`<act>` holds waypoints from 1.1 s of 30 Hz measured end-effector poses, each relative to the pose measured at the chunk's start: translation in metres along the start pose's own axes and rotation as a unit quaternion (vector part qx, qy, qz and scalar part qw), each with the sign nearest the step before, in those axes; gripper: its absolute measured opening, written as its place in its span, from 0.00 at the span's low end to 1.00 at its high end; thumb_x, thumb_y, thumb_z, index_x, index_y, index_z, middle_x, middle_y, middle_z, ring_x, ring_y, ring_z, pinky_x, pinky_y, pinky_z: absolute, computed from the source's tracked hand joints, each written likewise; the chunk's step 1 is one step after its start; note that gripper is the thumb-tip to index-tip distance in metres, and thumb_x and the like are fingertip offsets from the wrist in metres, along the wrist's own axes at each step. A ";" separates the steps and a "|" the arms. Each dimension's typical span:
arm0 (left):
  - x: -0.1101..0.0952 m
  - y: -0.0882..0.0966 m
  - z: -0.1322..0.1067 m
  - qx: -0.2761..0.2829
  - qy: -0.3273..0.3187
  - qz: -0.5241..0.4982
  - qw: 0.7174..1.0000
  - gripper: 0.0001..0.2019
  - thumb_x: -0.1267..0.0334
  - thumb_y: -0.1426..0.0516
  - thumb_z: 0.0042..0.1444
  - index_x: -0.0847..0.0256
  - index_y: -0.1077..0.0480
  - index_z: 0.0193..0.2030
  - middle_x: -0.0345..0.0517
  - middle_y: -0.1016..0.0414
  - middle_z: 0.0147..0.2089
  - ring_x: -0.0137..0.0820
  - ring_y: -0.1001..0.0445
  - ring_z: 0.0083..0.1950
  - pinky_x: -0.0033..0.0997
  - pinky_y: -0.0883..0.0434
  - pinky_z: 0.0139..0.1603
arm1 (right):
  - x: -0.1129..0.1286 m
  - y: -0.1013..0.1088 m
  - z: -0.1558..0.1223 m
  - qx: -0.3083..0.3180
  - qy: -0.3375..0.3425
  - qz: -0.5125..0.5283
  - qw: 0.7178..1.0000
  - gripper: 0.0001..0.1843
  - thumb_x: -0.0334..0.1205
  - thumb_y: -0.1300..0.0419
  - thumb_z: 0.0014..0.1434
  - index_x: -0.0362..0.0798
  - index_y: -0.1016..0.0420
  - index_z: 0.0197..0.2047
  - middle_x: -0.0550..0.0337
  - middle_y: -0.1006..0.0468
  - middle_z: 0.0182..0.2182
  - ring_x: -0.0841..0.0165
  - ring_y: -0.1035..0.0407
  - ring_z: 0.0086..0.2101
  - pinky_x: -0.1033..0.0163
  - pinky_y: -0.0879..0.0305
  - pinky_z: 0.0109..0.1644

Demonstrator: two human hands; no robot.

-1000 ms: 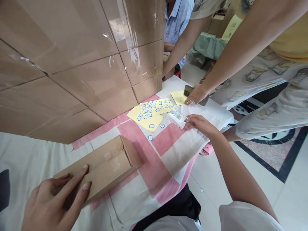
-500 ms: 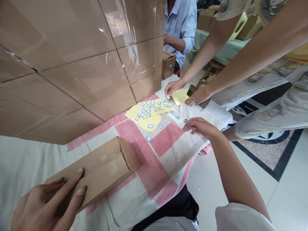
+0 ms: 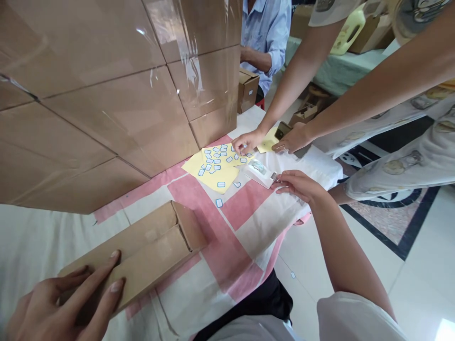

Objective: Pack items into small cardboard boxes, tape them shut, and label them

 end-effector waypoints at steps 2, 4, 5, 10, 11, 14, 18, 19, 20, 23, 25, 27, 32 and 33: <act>-0.001 0.000 0.000 0.002 0.006 -0.004 1.000 0.27 0.56 0.43 0.65 0.44 0.36 0.71 0.51 0.35 0.44 0.50 0.27 0.45 0.64 0.33 0.55 | -0.002 0.001 0.001 0.007 0.005 -0.006 1.000 0.19 0.46 0.21 0.48 0.43 0.23 0.30 0.42 0.15 0.35 0.57 0.18 0.41 0.65 0.19 0.39; -0.001 -0.001 0.000 0.000 0.014 -0.006 1.000 0.27 0.56 0.42 0.65 0.45 0.35 0.70 0.51 0.34 0.44 0.50 0.26 0.46 0.64 0.33 0.56 | -0.006 0.001 0.003 0.015 0.016 -0.008 1.000 0.22 0.49 0.19 0.46 0.45 0.24 0.27 0.44 0.15 0.34 0.58 0.18 0.40 0.66 0.19 0.38; -0.001 -0.002 0.001 -0.001 0.016 -0.007 1.000 0.27 0.56 0.42 0.64 0.45 0.35 0.70 0.51 0.34 0.44 0.50 0.26 0.47 0.63 0.33 0.57 | -0.008 0.001 0.005 0.017 0.023 -0.009 1.000 0.23 0.51 0.19 0.44 0.45 0.25 0.26 0.44 0.16 0.33 0.59 0.18 0.39 0.66 0.19 0.38; -0.005 -0.002 0.001 0.000 0.023 -0.003 1.000 0.25 0.56 0.42 0.64 0.47 0.32 0.68 0.51 0.34 0.44 0.49 0.26 0.48 0.65 0.33 0.58 | -0.019 0.000 0.012 0.006 0.056 -0.024 0.998 0.27 0.53 0.17 0.37 0.45 0.26 0.25 0.49 0.17 0.29 0.61 0.19 0.37 0.68 0.23 0.33; -0.006 -0.001 0.001 0.002 0.027 0.000 1.000 0.23 0.56 0.42 0.65 0.49 0.31 0.67 0.51 0.34 0.45 0.50 0.26 0.48 0.66 0.33 0.59 | -0.021 0.000 0.011 0.001 0.058 -0.020 0.998 0.27 0.53 0.17 0.36 0.45 0.26 0.25 0.49 0.17 0.29 0.62 0.20 0.36 0.68 0.24 0.31; -0.008 0.000 0.002 0.013 0.043 0.008 0.999 0.20 0.53 0.44 0.66 0.55 0.27 0.61 0.53 0.34 0.44 0.51 0.27 0.48 0.68 0.32 0.58 | -0.025 -0.009 -0.002 -0.024 0.065 -0.005 0.998 0.27 0.54 0.18 0.38 0.45 0.25 0.27 0.52 0.18 0.26 0.69 0.25 0.26 0.70 0.31 0.25; -0.003 0.000 0.003 0.023 0.040 0.014 0.999 0.22 0.50 0.43 0.64 0.52 0.27 0.63 0.53 0.33 0.46 0.51 0.27 0.51 0.69 0.30 0.57 | -0.026 -0.059 -0.052 0.045 0.118 0.014 0.992 0.20 0.51 0.24 0.52 0.47 0.27 0.30 0.58 0.21 0.24 0.75 0.33 0.19 0.69 0.39 0.20; -0.003 0.001 0.003 0.018 0.035 0.010 0.999 0.23 0.51 0.41 0.63 0.50 0.28 0.64 0.54 0.33 0.49 0.54 0.28 0.55 0.71 0.31 0.59 | -0.025 -0.080 -0.069 0.109 0.130 0.016 0.985 0.18 0.49 0.26 0.56 0.47 0.28 0.30 0.58 0.21 0.26 0.73 0.30 0.20 0.69 0.38 0.20; -0.005 0.002 0.004 0.005 0.033 0.008 0.999 0.23 0.53 0.40 0.62 0.48 0.29 0.64 0.55 0.33 0.52 0.58 0.30 0.61 0.74 0.34 0.63 | -0.025 -0.103 -0.085 0.189 0.139 0.018 0.972 0.15 0.46 0.28 0.59 0.47 0.27 0.34 0.59 0.21 0.27 0.72 0.28 0.21 0.69 0.38 0.21; -0.023 0.012 0.002 -0.083 0.064 0.008 0.994 0.22 0.58 0.37 0.61 0.39 0.30 0.62 0.50 0.36 0.64 0.64 0.46 0.75 0.79 0.46 0.71 | -0.022 -0.170 -0.129 0.379 0.142 0.038 0.914 0.09 0.41 0.32 0.64 0.48 0.28 0.41 0.59 0.20 0.34 0.71 0.23 0.26 0.68 0.31 0.26; -0.043 0.020 -0.003 -0.170 0.098 -0.018 0.980 0.20 0.63 0.38 0.61 0.38 0.29 0.58 0.46 0.36 0.65 0.61 0.43 0.74 0.77 0.44 0.71 | -0.022 -0.206 -0.147 0.424 0.160 0.044 0.890 0.07 0.39 0.35 0.66 0.48 0.29 0.43 0.59 0.20 0.36 0.73 0.23 0.27 0.69 0.29 0.29; -0.065 0.027 -0.010 -0.237 0.115 -0.087 0.961 0.17 0.67 0.38 0.61 0.43 0.27 0.54 0.48 0.32 0.59 0.56 0.33 0.68 0.74 0.38 0.69 | -0.023 -0.230 -0.158 0.432 0.198 0.038 0.879 0.04 0.36 0.37 0.68 0.48 0.29 0.43 0.59 0.20 0.36 0.75 0.25 0.26 0.70 0.30 0.29; -0.095 0.026 -0.019 -0.197 0.144 -0.221 0.944 0.14 0.60 0.39 0.63 0.52 0.26 0.55 0.52 0.31 0.56 0.51 0.34 0.67 0.67 0.38 0.69 | -0.019 -0.255 -0.171 0.412 0.317 -0.077 0.851 0.05 0.30 0.42 0.68 0.49 0.27 0.42 0.62 0.22 0.33 0.76 0.30 0.25 0.71 0.36 0.28; -0.097 0.024 -0.020 -0.189 0.142 -0.237 0.942 0.12 0.61 0.39 0.63 0.52 0.26 0.53 0.51 0.31 0.56 0.49 0.34 0.67 0.65 0.37 0.69 | -0.018 -0.257 -0.174 0.408 0.343 -0.115 0.838 0.06 0.29 0.43 0.67 0.49 0.26 0.41 0.63 0.23 0.31 0.76 0.31 0.25 0.71 0.37 0.28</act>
Point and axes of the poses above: each hand's wrist, its own z-axis towards the middle knuckle, its own y-axis out of the back of the hand, x = y × z, the point moved 1 cm from there along z, towards the middle knuckle
